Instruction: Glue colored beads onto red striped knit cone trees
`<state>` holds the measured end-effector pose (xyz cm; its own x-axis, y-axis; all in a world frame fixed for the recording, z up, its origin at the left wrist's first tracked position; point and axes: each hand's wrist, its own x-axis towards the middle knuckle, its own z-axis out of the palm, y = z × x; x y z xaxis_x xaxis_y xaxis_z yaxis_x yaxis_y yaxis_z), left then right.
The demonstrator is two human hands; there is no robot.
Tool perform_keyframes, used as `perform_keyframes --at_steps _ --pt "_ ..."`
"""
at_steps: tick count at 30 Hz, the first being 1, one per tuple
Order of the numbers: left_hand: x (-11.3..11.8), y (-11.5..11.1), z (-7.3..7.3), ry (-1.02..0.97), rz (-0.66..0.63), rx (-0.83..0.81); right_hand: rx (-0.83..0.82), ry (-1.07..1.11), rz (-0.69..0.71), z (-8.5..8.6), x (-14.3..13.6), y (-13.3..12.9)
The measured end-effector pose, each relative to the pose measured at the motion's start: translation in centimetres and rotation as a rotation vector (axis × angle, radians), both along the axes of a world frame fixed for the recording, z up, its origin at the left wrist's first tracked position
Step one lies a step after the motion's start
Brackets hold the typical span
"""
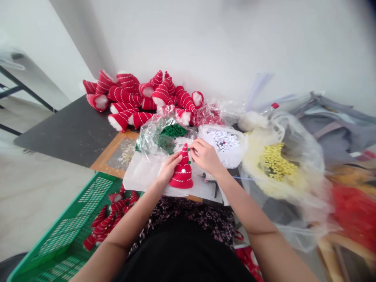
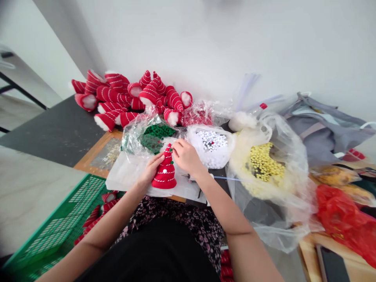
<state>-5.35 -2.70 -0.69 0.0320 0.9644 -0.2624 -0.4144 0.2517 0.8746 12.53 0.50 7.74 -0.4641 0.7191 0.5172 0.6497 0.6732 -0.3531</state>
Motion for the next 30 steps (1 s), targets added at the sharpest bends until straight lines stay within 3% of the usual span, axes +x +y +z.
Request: perform_keyframes --at_steps 5,9,12,16,23,27,30 --pt "0.1 0.2 -0.4 0.018 -0.023 0.081 0.130 -0.325 0.022 0.1 -0.8 -0.3" --pt "0.3 0.1 -0.2 0.039 -0.012 0.098 0.107 -0.325 0.053 0.2 -0.9 -0.4" --pt "0.2 0.0 0.1 0.035 0.005 0.082 0.039 -0.185 0.068 0.6 0.1 -0.1" --pt "0.1 -0.2 0.3 -0.016 -0.020 -0.018 -0.082 0.065 -0.047 0.3 2.7 1.0" --pt "0.2 -0.5 0.8 -0.047 0.008 -0.071 -0.632 0.136 0.006 -2.9 6.5 2.0" --pt "0.2 -0.5 1.1 -0.067 -0.006 -0.085 -0.558 0.057 -0.099 -3.5 7.0 2.6" --pt "0.2 -0.3 1.0 -0.060 0.001 -0.086 -0.527 -0.057 -0.032 -3.9 6.0 3.0"
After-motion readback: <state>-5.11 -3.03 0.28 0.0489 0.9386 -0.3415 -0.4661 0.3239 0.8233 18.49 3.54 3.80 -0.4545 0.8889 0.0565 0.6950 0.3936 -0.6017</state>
